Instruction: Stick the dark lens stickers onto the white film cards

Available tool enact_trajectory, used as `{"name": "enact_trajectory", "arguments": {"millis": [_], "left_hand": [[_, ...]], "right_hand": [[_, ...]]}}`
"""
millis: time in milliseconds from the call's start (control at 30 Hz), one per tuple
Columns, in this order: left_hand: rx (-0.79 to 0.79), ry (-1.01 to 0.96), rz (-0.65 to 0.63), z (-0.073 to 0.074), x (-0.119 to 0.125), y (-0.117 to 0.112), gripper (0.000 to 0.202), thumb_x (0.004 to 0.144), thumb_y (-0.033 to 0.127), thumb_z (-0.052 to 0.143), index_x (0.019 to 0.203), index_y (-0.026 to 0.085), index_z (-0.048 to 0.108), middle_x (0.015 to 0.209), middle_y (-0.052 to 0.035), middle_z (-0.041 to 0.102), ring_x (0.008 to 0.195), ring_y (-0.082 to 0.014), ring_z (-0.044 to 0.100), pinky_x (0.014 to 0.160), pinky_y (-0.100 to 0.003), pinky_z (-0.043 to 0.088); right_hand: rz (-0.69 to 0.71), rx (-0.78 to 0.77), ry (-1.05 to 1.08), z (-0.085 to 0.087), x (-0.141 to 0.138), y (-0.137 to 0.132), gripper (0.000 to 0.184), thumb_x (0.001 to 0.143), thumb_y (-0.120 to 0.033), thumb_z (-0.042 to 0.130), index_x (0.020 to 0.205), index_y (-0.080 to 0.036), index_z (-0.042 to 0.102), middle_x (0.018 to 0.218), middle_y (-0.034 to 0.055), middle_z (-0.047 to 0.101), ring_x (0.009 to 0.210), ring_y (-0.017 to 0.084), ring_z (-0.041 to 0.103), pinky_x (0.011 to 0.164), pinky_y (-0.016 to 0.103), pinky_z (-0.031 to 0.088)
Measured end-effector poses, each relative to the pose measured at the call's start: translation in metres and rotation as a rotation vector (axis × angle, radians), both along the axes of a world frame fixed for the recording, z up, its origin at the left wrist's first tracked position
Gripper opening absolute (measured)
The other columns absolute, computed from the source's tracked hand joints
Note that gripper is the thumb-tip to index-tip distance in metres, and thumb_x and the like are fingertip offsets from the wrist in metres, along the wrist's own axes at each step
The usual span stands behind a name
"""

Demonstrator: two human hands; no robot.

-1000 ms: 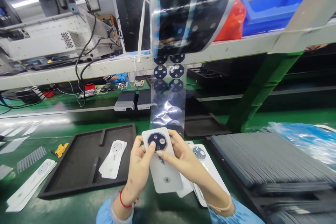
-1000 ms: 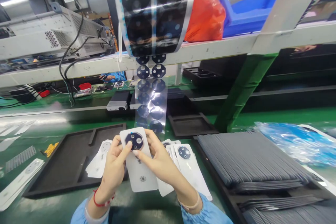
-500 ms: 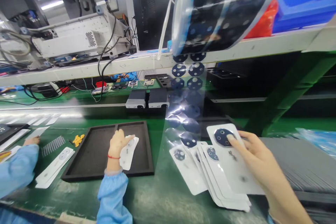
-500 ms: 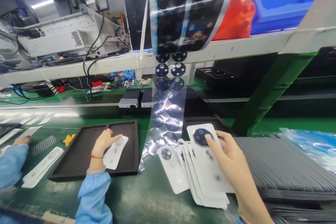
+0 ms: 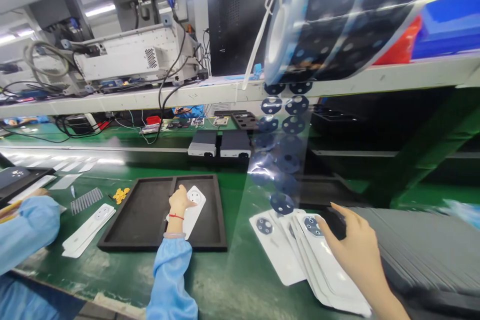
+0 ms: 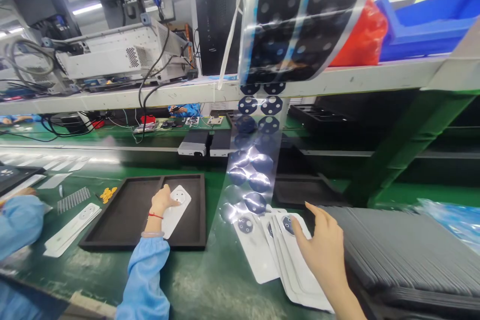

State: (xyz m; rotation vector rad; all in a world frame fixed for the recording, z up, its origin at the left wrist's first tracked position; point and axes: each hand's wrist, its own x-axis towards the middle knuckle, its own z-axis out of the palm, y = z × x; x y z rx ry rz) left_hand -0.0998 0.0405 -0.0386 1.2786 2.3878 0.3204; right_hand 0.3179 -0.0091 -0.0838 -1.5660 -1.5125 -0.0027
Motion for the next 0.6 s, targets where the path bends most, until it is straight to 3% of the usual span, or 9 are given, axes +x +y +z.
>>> {"name": "enact_trajectory", "arguments": {"millis": [233, 300, 367, 467, 533, 600], "left_hand": [[0.333, -0.280, -0.019, 0.018, -0.010, -0.007, 0.024, 0.093, 0.029, 0.070, 0.112, 0.015, 0.067, 0.121, -0.0108, 0.069, 0.117, -0.0281, 0.064, 0.100, -0.048, 0.052], [0.454, -0.454, -0.057, 0.026, -0.006, -0.008, 0.024, 0.088, 0.033, 0.074, 0.104, 0.016, 0.068, 0.112, -0.0124, 0.072, 0.113, -0.0299, 0.066, 0.094, -0.043, 0.053], [0.539, -0.677, -0.138, 0.033, 0.006, -0.008, 0.035, 0.081, 0.046, 0.076, 0.100, 0.017, 0.069, 0.102, -0.0123, 0.075, 0.100, -0.0294, 0.070, 0.084, -0.037, 0.055], [0.586, -1.006, -0.287, 0.037, 0.040, -0.010, 0.055, 0.069, 0.067, 0.076, 0.093, 0.018, 0.070, 0.094, -0.0104, 0.077, 0.086, -0.0252, 0.072, 0.077, -0.033, 0.055], [0.568, -1.176, -0.379, 0.037, 0.069, -0.014, 0.061, 0.064, 0.072, 0.078, 0.090, 0.017, 0.071, 0.094, -0.0107, 0.077, 0.085, -0.0239, 0.071, 0.080, -0.033, 0.054], [0.504, -1.301, -0.472, 0.038, 0.094, -0.021, 0.061, 0.062, 0.069, 0.083, 0.089, 0.015, 0.074, 0.094, -0.0119, 0.077, 0.084, -0.0239, 0.071, 0.081, -0.034, 0.054]], "right_hand": [[0.165, 0.205, 0.201, 0.064, -0.042, -0.020, 0.055, 0.091, -0.053, 0.065, 0.136, -0.022, 0.056, 0.135, 0.0171, 0.057, 0.119, 0.035, 0.063, 0.099, 0.054, 0.055], [0.278, 0.159, 0.243, 0.071, -0.049, -0.015, 0.070, 0.086, -0.055, 0.072, 0.145, -0.026, 0.049, 0.149, 0.0179, 0.046, 0.120, 0.035, 0.065, 0.099, 0.053, 0.057], [0.427, 0.016, 0.299, 0.073, -0.054, -0.008, 0.087, 0.079, -0.057, 0.080, 0.152, -0.030, 0.041, 0.157, 0.0182, 0.038, 0.117, 0.034, 0.068, 0.097, 0.051, 0.060], [0.602, -0.167, 0.414, 0.075, -0.062, -0.001, 0.089, 0.079, -0.055, 0.081, 0.153, -0.027, 0.040, 0.133, 0.0159, 0.066, 0.108, 0.032, 0.074, 0.095, 0.049, 0.062], [0.658, -0.201, 0.465, 0.077, -0.067, -0.001, 0.077, 0.084, -0.050, 0.078, 0.149, -0.024, 0.046, 0.107, 0.0105, 0.078, 0.102, 0.030, 0.076, 0.097, 0.048, 0.061], [0.673, -0.181, 0.447, 0.079, -0.071, -0.004, 0.058, 0.088, -0.042, 0.074, 0.140, -0.023, 0.055, 0.099, 0.0070, 0.081, 0.099, 0.029, 0.078, 0.096, 0.045, 0.062]]}}
